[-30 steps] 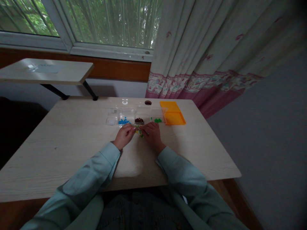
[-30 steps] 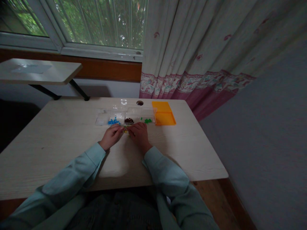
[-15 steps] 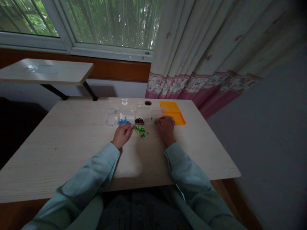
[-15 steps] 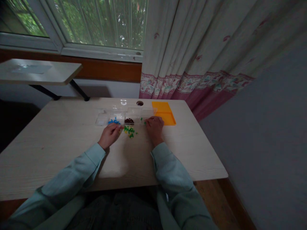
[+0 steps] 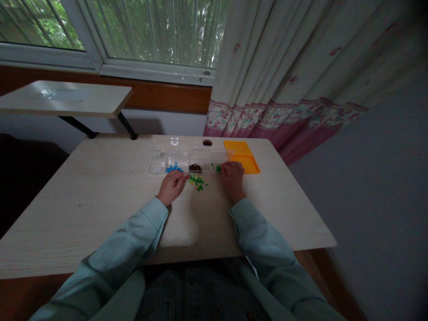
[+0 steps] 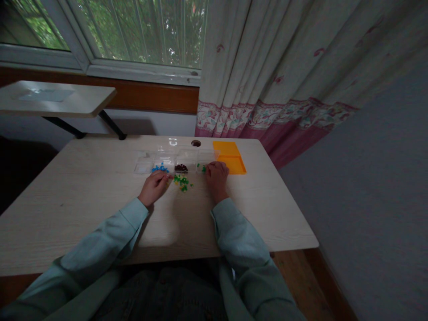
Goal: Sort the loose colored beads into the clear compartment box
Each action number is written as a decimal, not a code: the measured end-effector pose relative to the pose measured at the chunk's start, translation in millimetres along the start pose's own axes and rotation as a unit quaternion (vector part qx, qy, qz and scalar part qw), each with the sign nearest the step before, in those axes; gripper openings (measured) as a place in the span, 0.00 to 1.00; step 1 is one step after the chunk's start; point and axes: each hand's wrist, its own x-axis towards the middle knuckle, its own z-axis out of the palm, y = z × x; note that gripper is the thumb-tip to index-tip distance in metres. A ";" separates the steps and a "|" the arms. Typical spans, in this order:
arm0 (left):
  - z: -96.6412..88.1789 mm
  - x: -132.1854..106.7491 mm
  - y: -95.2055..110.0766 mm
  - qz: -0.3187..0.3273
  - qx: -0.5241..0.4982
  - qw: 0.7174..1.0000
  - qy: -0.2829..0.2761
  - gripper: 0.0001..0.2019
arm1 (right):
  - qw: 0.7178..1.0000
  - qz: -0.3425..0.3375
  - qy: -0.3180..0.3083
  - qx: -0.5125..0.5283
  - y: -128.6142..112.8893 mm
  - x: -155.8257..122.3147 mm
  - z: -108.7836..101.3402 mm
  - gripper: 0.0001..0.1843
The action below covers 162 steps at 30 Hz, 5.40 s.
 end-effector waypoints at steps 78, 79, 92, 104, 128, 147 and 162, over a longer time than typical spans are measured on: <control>11.3 2.5 17.9 0.079 0.204 0.972 -0.086 0.08 | 0.998 -0.039 0.005 0.041 -9.6 -0.2 -1.6 0.12; 11.9 2.4 16.9 0.080 0.202 0.972 -0.085 0.08 | 0.998 -0.040 0.007 0.041 -9.8 -0.4 -1.0 0.12; 10.5 7.3 -0.7 0.037 0.031 0.999 -0.001 0.11 | 0.969 -0.197 -0.104 0.106 -61.7 -18.9 2.8 0.12; 11.5 8.4 3.8 0.054 0.002 0.998 -0.014 0.11 | 0.977 -0.177 -0.073 0.093 -64.1 -21.1 12.7 0.10; 10.1 5.3 3.5 0.008 0.028 0.999 0.030 0.11 | 0.998 -0.033 0.022 0.049 -15.4 -0.7 -6.3 0.10; 8.8 5.9 3.5 0.013 0.047 0.999 0.025 0.11 | 1.000 -0.017 0.021 -0.012 2.8 1.7 0.9 0.14; 7.5 4.5 8.1 0.065 0.066 0.995 -0.034 0.09 | 0.999 -0.011 0.032 0.031 -1.8 2.9 -0.2 0.16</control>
